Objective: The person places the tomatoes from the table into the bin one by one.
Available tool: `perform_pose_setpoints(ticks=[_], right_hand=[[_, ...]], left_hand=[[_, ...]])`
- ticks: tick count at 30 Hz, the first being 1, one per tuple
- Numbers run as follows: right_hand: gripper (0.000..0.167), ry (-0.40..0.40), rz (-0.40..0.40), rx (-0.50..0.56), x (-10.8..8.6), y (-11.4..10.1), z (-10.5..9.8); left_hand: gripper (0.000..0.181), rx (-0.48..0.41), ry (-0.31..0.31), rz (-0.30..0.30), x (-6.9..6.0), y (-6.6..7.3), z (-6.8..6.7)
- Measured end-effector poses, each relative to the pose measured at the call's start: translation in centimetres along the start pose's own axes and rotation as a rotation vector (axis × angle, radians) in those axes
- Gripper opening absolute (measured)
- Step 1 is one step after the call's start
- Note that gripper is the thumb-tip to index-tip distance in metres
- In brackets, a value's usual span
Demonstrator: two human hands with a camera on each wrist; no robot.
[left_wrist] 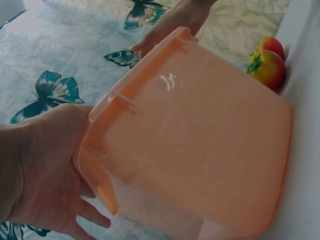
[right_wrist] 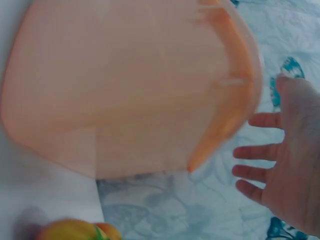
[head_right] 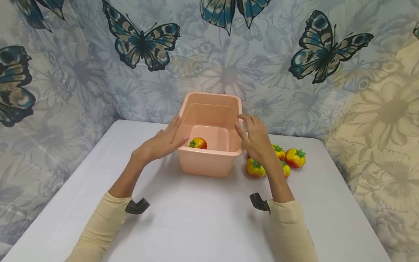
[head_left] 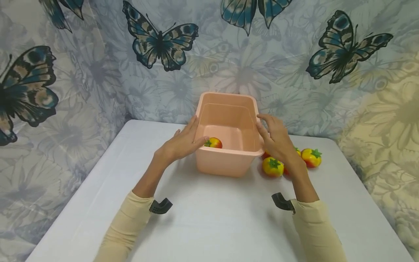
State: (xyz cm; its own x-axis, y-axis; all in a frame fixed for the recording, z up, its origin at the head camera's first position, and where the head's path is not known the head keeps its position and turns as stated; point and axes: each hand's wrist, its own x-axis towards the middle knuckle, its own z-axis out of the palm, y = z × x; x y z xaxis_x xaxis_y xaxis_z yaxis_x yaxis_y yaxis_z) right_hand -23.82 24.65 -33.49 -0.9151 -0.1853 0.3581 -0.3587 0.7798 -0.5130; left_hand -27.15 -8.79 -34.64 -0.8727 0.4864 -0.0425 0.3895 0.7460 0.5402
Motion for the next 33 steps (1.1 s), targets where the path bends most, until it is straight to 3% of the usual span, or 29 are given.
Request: perform_pose_setpoints(ticks=[6,14,24,33], right_hand=[[0.064,-0.06,0.063,-0.036,-1.2,0.0,-2.0],[0.067,-0.021,0.089,-0.096,-2.4,0.7,-5.6],[0.067,-0.013,0.083,-0.076,-4.0,3.5,-8.7],[0.073,-0.069,0.163,-0.15,-5.0,6.3,-9.8]], left_hand=[[0.096,-0.001,-0.018,-0.01,-0.2,-0.1,0.2],[0.095,-0.008,-0.002,-0.001,0.4,0.3,0.0],[0.094,0.006,0.008,0.022,0.3,0.1,0.0],[0.094,-0.013,0.007,0.006,0.2,0.0,0.1]])
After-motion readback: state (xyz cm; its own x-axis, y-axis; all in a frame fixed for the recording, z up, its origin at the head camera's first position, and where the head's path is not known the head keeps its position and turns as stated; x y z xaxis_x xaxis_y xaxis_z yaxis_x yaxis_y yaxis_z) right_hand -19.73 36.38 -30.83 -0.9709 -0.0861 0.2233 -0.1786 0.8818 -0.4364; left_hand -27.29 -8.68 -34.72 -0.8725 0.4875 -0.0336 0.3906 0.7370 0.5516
